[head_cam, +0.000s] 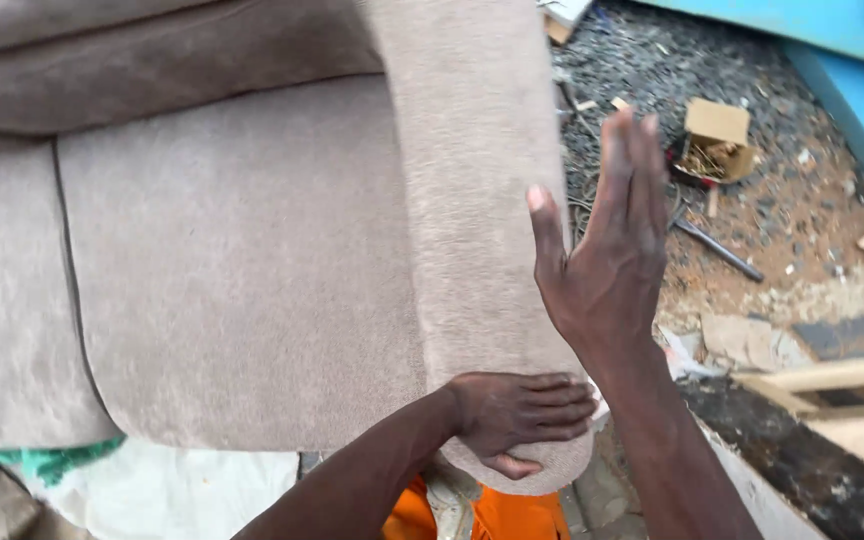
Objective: Performing final adjustments on a reupholstered sofa by smoothing fabric and positioning cushions.
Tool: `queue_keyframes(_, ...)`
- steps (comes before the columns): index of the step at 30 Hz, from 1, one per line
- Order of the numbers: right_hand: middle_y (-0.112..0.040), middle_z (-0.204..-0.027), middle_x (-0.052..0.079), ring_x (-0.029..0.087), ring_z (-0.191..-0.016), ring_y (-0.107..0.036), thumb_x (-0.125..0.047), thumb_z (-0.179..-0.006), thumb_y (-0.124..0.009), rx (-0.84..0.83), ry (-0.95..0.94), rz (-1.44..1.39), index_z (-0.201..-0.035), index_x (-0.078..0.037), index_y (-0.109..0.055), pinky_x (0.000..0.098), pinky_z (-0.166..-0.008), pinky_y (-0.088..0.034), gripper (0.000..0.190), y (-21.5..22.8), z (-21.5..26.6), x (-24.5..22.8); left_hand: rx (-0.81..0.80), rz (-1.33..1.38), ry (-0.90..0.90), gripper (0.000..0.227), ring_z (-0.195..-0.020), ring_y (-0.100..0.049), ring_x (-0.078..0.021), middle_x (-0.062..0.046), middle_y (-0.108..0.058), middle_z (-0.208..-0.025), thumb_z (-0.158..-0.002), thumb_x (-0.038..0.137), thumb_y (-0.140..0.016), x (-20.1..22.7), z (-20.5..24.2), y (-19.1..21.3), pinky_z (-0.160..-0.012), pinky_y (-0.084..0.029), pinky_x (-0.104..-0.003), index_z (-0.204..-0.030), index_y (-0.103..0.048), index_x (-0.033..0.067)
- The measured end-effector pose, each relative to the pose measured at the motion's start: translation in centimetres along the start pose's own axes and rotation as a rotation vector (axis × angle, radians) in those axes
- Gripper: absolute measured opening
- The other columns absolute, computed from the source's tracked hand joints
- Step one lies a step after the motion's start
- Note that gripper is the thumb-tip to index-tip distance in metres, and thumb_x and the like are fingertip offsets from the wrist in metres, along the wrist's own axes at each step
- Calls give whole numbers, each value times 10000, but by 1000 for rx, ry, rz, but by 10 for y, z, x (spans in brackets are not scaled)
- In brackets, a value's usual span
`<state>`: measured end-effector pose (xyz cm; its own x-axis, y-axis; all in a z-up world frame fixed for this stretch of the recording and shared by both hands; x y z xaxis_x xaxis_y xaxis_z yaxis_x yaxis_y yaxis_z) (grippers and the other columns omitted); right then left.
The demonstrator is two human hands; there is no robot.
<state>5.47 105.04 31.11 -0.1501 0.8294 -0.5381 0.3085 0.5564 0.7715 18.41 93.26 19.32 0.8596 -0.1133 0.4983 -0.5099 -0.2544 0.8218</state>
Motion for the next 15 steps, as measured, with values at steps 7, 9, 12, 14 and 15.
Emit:
queue_keyframes(7,-75,-1805,41,238,-1724,-83,-589,-1246,-333,79,145,218,-1723,-127,-61,511,-1505,-237,719,-105,-59,-45,257,55,-70,680,-1286,-595,-452,-248,-653,-1312,-905,463,-454,-6,4,-32,-1234,-370,-519,-1296,-592,-76)
queue_keyframes(9,-99,-1767,98,275,-1659,-80,-593,-1166,-366,-130,78,255,-1691,-95,-112,528,-1396,-157,768,-148,-54,-29,326,101,-60,645,-1270,-606,-452,-250,-657,-1302,-902,451,-489,-10,2,-40,-1218,-392,-521,-1269,-608,-66)
queue_keyframes(12,-113,-1732,142,309,-1602,-84,-549,-1095,-473,-328,3,315,-1662,-66,-154,544,-1296,-75,810,-175,-52,-20,344,58,-30,611,-1303,-583,-429,-229,-657,-1311,-894,461,-505,-17,0,-52,-1225,-370,-514,-1243,-636,-23)
queue_keyframes(14,-101,-1736,129,306,-1609,-89,-499,-1104,-548,-331,10,359,-1665,-68,-144,540,-1304,-71,814,-167,-46,-21,326,-27,-10,612,-1353,-550,-406,-205,-653,-1329,-889,483,-487,-6,-12,-55,-1248,-327,-507,-1244,-646,10)
queue_keyframes(15,-192,-1708,157,334,-1576,-158,-497,-1097,-552,-276,40,338,-1641,-37,-236,557,-1262,-130,780,-167,-46,-27,363,-35,98,520,-1305,-567,-373,-177,-668,-1248,-905,433,-465,-7,-10,-51,-1246,-339,-493,-1164,-668,31)
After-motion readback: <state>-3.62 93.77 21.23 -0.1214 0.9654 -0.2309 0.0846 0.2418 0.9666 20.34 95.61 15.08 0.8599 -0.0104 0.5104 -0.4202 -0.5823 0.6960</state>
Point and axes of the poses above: each hand's wrist, its own z-axis away from the middle knuckle, its own y-axis out of the back of the hand, x = y × z, the point moved 3 cm from there along -z, towards the middle knuckle
